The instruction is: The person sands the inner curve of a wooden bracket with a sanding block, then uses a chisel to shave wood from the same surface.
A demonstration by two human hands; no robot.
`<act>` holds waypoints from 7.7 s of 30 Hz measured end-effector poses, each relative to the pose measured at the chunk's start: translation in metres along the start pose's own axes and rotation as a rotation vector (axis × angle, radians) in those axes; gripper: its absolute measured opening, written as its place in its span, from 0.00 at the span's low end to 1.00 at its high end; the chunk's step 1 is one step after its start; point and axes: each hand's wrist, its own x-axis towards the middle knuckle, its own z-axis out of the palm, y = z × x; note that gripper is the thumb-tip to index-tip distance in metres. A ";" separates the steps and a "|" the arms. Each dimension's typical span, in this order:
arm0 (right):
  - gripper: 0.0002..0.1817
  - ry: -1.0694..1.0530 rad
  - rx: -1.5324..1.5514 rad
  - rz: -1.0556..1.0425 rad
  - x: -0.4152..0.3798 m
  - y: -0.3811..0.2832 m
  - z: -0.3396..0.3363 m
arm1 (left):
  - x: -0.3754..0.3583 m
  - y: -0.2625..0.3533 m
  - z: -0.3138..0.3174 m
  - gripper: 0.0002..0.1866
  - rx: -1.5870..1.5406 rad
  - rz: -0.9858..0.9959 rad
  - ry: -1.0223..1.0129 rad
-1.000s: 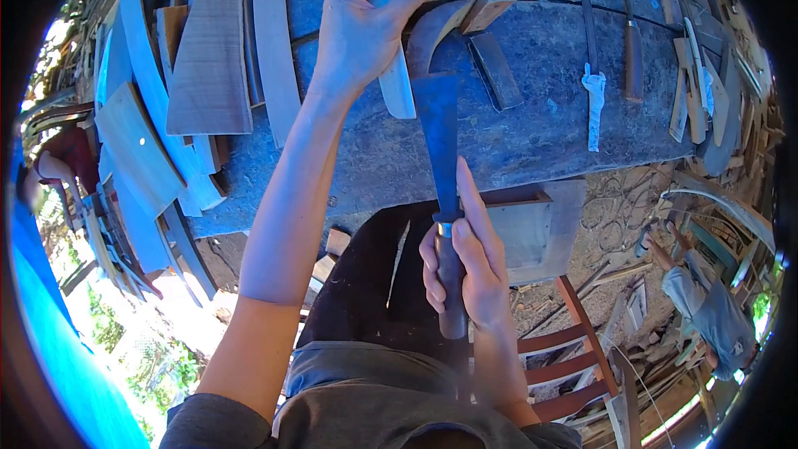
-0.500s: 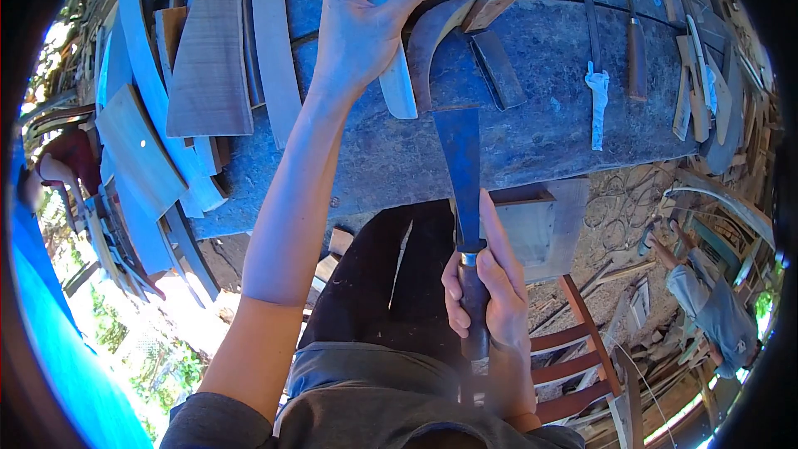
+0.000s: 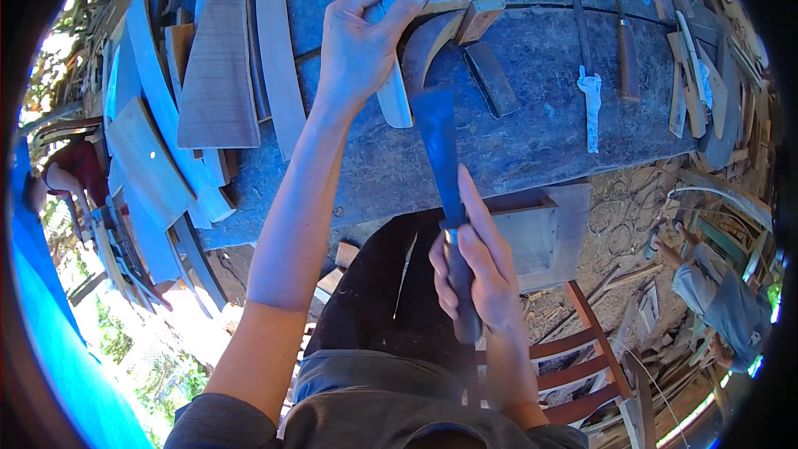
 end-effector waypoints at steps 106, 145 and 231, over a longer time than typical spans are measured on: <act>0.32 0.024 0.025 -0.146 0.058 -0.020 -0.001 | -0.005 0.006 0.013 0.10 -0.054 -0.011 0.148; 0.32 0.031 -0.048 -0.123 0.031 -0.003 0.008 | -0.003 0.004 0.011 0.11 -0.115 0.001 0.001; 0.46 0.106 0.089 -0.229 -0.017 0.018 -0.055 | -0.066 0.051 0.005 0.54 0.432 -0.070 -0.083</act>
